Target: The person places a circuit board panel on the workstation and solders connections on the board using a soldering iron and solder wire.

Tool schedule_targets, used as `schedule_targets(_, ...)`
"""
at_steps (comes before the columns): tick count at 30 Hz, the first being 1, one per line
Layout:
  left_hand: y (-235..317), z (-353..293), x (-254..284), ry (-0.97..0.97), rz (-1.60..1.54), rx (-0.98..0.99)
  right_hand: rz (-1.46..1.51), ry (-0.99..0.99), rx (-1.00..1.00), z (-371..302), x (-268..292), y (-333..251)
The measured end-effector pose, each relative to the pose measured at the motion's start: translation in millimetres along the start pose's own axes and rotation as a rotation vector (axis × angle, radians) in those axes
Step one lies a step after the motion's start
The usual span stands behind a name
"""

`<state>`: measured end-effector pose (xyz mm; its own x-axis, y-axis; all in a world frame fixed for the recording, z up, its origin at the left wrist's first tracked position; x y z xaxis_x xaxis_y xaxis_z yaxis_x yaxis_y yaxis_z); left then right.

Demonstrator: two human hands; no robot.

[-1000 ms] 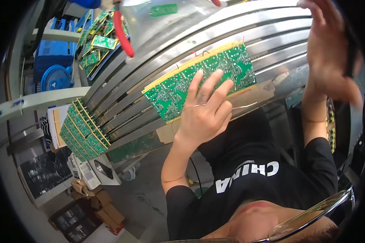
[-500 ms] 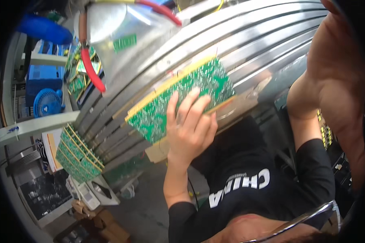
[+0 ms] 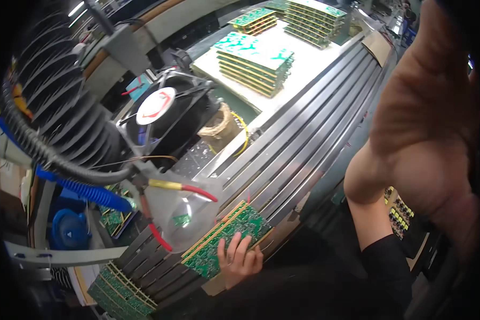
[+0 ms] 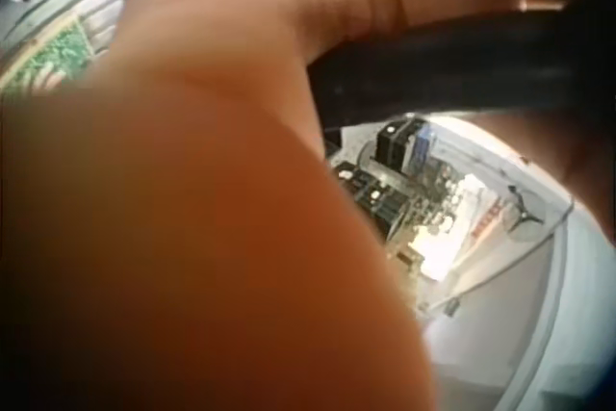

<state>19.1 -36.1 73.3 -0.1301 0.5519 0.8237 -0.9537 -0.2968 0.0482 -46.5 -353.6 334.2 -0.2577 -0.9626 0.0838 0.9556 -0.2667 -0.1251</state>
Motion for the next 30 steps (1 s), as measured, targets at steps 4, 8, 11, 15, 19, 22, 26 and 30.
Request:
schedule_targets(4, 2, 4, -11, 0.024, -0.054, 0.015, 0.134, 0.017, -0.021, 5, -22, 21)
schedule_targets(8, -9, 11, -2, 0.014, -0.095, 0.042, 0.34, -0.038, -0.171, -15, -51, 43)
schedule_targets(11, -6, 10, 0, 0.03, -0.099, 0.051, 0.476, -0.085, -0.321, -41, -71, 47)
schedule_targets(15, -8, 4, -2, 0.09, -0.134, 0.094, 0.63, -0.097, -0.433, -55, -96, 38)
schedule_targets(19, -9, 6, -10, 0.099, -0.16, 0.071, 0.736, -0.094, -0.436, -60, -107, 34)
schedule_targets(22, -4, 4, -1, 0.088, -0.15, 0.079, 0.791, -0.107, -0.406, -58, -109, 35)
schedule_targets(26, -4, 7, -4, 0.094, -0.144, 0.081, 0.85, -0.126, -0.369, -52, -116, 38)
schedule_targets(30, -6, 12, -5, 0.098, -0.153, 0.081, 0.914, -0.109, -0.331, -50, -126, 40)
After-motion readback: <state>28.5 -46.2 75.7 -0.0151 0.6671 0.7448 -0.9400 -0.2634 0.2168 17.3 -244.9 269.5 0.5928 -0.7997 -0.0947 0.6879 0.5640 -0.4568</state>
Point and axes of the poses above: each hand's wrist, its own z-axis towards the middle knuckle, its own x-axis out of the back of the hand, y = z × x, the point moved 6 cm from there along z, towards the middle knuckle, and after that the axes turned 8 degrees about -x, right-handed, at the moved point
